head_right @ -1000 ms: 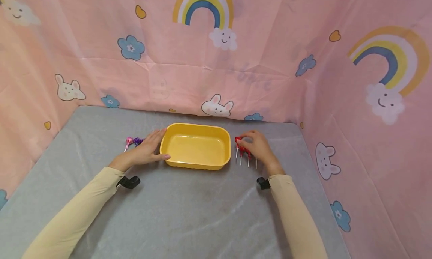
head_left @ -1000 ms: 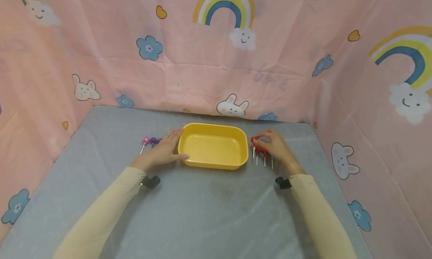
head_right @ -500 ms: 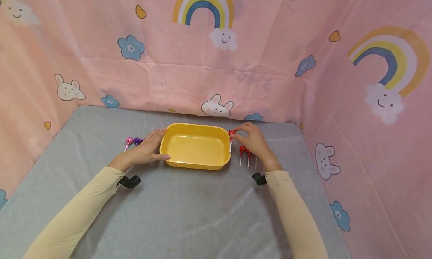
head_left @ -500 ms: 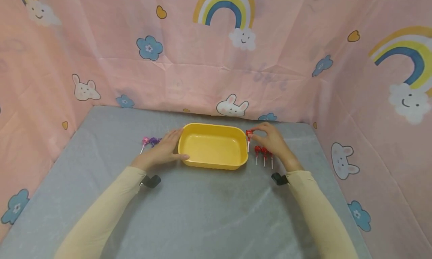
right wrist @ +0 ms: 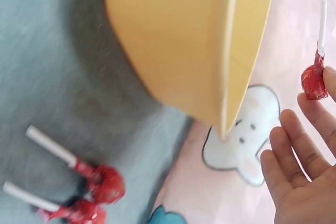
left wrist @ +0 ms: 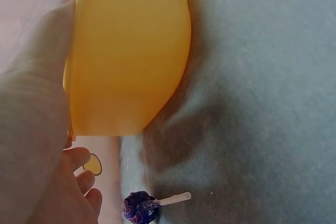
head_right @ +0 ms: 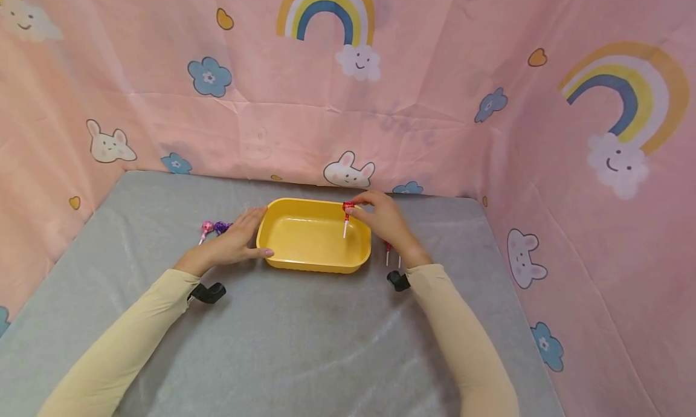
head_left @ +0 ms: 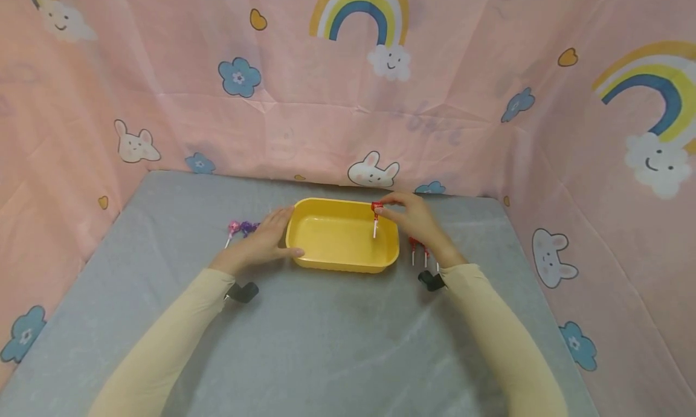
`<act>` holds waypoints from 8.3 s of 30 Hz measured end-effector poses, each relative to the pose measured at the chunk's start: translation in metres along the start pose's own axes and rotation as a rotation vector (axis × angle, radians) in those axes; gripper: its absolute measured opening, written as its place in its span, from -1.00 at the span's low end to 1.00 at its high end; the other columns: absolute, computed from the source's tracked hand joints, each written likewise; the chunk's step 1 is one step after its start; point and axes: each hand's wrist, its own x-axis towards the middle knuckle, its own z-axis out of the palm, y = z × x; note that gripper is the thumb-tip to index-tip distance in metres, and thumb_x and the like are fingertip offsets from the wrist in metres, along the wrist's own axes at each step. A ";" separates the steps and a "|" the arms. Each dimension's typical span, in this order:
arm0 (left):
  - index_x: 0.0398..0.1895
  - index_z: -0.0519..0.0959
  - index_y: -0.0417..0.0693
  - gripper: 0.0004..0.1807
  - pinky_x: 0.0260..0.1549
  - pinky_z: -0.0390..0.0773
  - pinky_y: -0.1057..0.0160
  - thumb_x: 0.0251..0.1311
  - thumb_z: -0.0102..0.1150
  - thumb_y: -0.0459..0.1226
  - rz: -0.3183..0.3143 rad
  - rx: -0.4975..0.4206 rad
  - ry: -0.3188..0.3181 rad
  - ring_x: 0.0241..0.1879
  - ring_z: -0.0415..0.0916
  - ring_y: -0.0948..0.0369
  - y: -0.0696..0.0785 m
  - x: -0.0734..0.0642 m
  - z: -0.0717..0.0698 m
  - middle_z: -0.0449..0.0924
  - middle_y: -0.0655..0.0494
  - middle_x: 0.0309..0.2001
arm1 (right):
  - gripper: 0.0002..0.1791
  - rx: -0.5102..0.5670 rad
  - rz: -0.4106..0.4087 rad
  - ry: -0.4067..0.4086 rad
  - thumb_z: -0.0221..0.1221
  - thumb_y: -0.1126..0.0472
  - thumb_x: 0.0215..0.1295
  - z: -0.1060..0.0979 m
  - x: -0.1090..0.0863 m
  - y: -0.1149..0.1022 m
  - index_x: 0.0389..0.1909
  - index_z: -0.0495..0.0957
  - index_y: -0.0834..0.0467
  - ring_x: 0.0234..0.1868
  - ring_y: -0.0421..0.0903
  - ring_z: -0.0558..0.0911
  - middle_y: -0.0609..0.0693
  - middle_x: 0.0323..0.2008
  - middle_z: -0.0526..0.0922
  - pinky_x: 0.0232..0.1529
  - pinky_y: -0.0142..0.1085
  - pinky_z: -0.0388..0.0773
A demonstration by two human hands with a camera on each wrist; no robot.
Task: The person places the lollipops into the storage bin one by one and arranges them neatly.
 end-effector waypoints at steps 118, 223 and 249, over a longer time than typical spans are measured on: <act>0.60 -0.30 -0.11 0.33 0.53 -0.14 -0.25 0.02 0.39 0.18 0.028 -0.003 -0.026 0.61 -0.38 -0.14 0.002 0.004 -0.003 -0.29 -0.13 0.62 | -0.75 -0.089 -0.124 -0.112 0.31 -0.03 0.27 0.159 0.057 -0.054 -0.16 0.71 0.03 -0.16 -0.13 0.51 -0.08 -0.25 0.64 0.06 -0.25 0.47; 0.60 -0.35 -0.04 0.32 0.54 -0.13 -0.22 0.05 0.38 0.18 -0.001 -0.017 -0.046 0.61 -0.36 -0.14 0.000 0.007 -0.003 -0.32 -0.11 0.63 | -0.55 0.038 0.177 -0.061 0.32 0.07 0.27 0.002 -0.030 0.125 0.06 0.60 0.27 0.19 0.17 0.41 0.22 0.15 0.45 0.33 0.08 0.34; 0.60 -0.36 -0.06 0.35 0.55 -0.13 -0.20 0.03 0.36 0.22 0.004 -0.013 -0.054 0.61 -0.37 -0.12 0.000 0.006 -0.002 -0.32 -0.11 0.63 | -0.42 0.057 0.283 -0.060 0.22 -0.14 0.33 -0.013 -0.023 0.108 0.18 0.49 0.19 0.12 0.14 0.50 0.22 0.16 0.55 0.18 -0.03 0.53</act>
